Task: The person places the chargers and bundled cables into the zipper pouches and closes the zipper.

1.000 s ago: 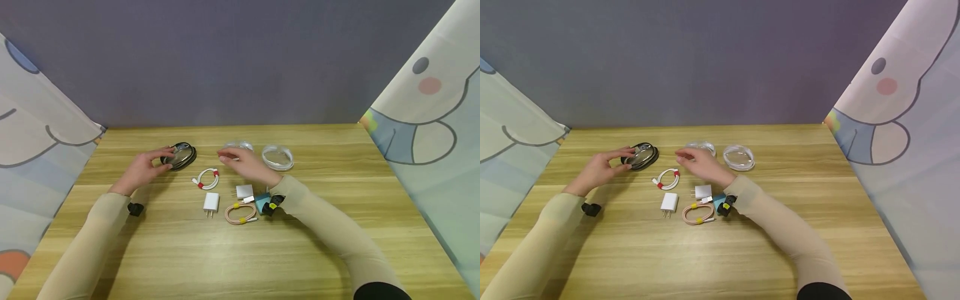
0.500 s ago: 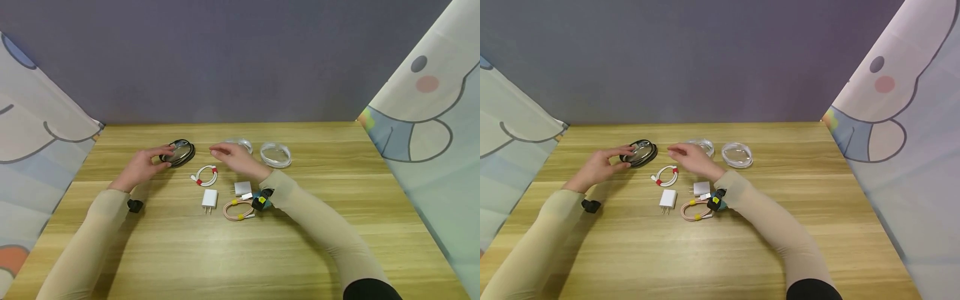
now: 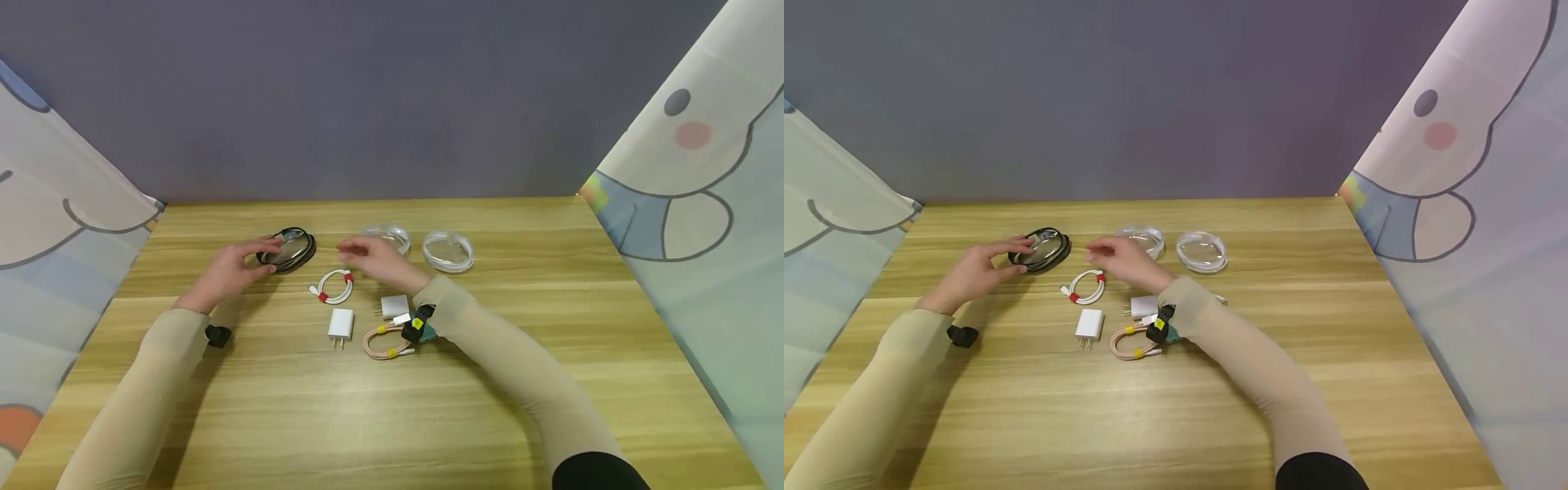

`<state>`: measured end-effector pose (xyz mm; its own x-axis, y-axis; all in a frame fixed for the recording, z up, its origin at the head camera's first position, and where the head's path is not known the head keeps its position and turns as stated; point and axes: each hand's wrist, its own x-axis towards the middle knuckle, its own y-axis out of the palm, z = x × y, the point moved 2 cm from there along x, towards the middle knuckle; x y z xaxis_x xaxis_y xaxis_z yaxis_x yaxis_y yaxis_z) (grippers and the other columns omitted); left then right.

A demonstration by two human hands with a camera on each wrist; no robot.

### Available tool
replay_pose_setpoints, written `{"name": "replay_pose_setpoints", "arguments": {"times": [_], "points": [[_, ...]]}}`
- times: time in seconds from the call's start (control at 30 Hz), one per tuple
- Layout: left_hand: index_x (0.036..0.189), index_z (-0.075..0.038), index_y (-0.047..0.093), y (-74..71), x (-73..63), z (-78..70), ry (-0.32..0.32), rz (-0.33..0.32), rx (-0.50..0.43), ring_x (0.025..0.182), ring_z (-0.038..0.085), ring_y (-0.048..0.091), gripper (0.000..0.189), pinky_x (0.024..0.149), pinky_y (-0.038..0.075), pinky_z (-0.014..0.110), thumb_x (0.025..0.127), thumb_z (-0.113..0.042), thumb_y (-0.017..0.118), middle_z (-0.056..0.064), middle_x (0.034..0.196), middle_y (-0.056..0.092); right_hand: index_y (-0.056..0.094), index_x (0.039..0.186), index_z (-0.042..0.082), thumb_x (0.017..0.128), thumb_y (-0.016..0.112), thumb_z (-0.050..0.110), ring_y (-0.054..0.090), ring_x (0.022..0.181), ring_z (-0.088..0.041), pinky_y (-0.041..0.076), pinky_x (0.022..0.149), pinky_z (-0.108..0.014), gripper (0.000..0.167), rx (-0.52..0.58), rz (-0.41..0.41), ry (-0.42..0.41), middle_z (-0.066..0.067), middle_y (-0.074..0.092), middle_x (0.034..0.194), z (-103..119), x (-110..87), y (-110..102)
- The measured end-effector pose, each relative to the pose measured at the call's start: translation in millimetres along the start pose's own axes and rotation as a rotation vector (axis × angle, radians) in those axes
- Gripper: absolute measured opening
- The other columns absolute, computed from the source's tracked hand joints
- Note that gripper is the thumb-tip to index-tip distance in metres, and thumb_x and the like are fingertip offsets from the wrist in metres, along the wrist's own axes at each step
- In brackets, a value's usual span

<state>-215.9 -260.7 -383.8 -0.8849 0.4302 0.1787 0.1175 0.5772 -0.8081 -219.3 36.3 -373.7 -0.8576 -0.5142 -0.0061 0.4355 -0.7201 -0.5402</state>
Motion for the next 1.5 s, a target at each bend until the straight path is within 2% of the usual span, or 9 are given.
{"name": "replay_pose_setpoints", "arguments": {"times": [0.17, 0.33, 0.53, 0.73, 0.9, 1.0, 1.13, 1.3, 1.5], "points": [[0.123, -0.003, 0.069, 0.2, 0.1, 1.5, -0.001, 0.011, -0.016, 0.119, 0.039, 0.06, 0.033, 0.044, 0.032, 0.028, 0.09, -0.005, 0.074, 0.012, 0.145, 0.054, 0.061, 0.137, 0.008, 0.102, 0.06, 0.027, 0.06, 0.116, -0.02, 0.048, 0.097, -0.03, 0.04, 0.043, 0.009, 0.064, -0.006, 0.065, 0.131, -2.8, 3.3, 5.9], [0.124, -0.005, 0.07, 1.4, 1.9, 2.3, -0.027, 0.019, -0.011, 0.128, 0.038, 0.054, 0.033, 0.053, 0.036, 0.029, 0.091, -0.006, 0.074, 0.01, 0.147, 0.053, 0.061, 0.137, 0.006, 0.102, 0.06, 0.027, 0.06, 0.117, -0.02, 0.048, 0.097, -0.031, 0.041, 0.079, 0.008, 0.111, -0.006, 0.064, 0.131, -7.0, 5.9, 10.0], [0.122, -0.006, 0.071, 1.8, 3.0, 0.6, -0.01, 0.011, -0.012, 0.132, 0.038, 0.051, 0.031, 0.075, 0.038, 0.029, 0.091, -0.008, 0.074, 0.011, 0.144, 0.055, 0.063, 0.133, 0.003, 0.094, 0.071, 0.016, 0.061, 0.115, -0.019, 0.047, 0.097, -0.027, 0.042, 0.026, 0.038, 0.098, -0.008, 0.067, 0.126, -12.1, 8.8, 13.7], [0.122, -0.008, 0.071, 1.8, 3.3, 1.4, -0.028, 0.021, -0.027, 0.133, 0.037, 0.049, 0.033, 0.076, 0.038, 0.03, 0.09, -0.006, 0.075, 0.009, 0.146, 0.054, 0.065, 0.13, 0.003, 0.084, 0.079, 0.004, 0.062, 0.114, -0.02, 0.047, 0.099, -0.026, 0.048, -0.02, 0.059, 0.112, -0.01, 0.068, 0.124, -15.2, 10.4, 16.6], [0.122, -0.007, 0.071, 2.1, 4.7, 5.8, -0.024, 0.029, -0.026, 0.133, 0.038, 0.049, 0.036, 0.069, 0.04, 0.028, 0.087, -0.004, 0.077, 0.009, 0.146, 0.054, 0.069, 0.125, 0.005, 0.081, 0.081, 0.002, 0.062, 0.107, -0.019, 0.047, 0.094, -0.025, 0.046, -0.096, 0.048, 0.118, -0.007, 0.07, 0.116, -17.2, 12.2, 18.4], [0.123, -0.006, 0.07, 3.0, 5.1, 9.0, -0.012, 0.044, -0.032, 0.135, 0.039, 0.047, 0.038, 0.085, 0.047, 0.036, 0.085, -0.002, 0.078, 0.01, 0.146, 0.054, 0.071, 0.12, 0.005, 0.079, 0.082, 0.002, 0.061, 0.102, -0.017, 0.048, 0.091, -0.025, 0.042, -0.13, 0.041, 0.118, -0.005, 0.07, 0.111, -17.6, 13.2, 19.9], [0.124, -0.005, 0.069, 4.0, 4.4, 11.5, -0.031, 0.072, -0.049, 0.137, 0.041, 0.044, 0.041, 0.105, 0.038, 0.059, 0.084, 0.0, 0.078, 0.011, 0.148, 0.051, 0.073, 0.113, 0.008, 0.078, 0.084, 0.003, 0.06, 0.096, -0.015, 0.047, 0.088, -0.025, 0.037, -0.155, 0.027, 0.135, -0.002, 0.07, 0.104, -18.7, 14.6, 22.2], [0.126, -0.005, 0.068, 3.3, 4.0, 12.5, -0.046, 0.085, -0.05, 0.137, 0.042, 0.042, 0.042, 0.108, 0.033, 0.063, 0.085, -0.001, 0.078, 0.012, 0.149, 0.05, 0.074, 0.111, 0.008, 0.078, 0.085, 0.005, 0.059, 0.094, -0.014, 0.046, 0.088, -0.026, 0.035, -0.174, 0.022, 0.142, -0.001, 0.069, 0.101, -18.4, 15.6, 22.0], [0.127, -0.005, 0.068, 2.5, 5.4, 12.3, -0.048, 0.087, -0.04, 0.137, 0.042, 0.042, 0.043, 0.107, 0.034, 0.062, 0.086, -0.001, 0.078, 0.012, 0.149, 0.05, 0.075, 0.104, 0.006, 0.079, 0.084, 0.005, 0.06, 0.088, -0.014, 0.046, 0.082, -0.025, 0.027, -0.164, 0.023, 0.115, 0.0, 0.07, 0.094, -18.7, 16.2, 18.9]]}}
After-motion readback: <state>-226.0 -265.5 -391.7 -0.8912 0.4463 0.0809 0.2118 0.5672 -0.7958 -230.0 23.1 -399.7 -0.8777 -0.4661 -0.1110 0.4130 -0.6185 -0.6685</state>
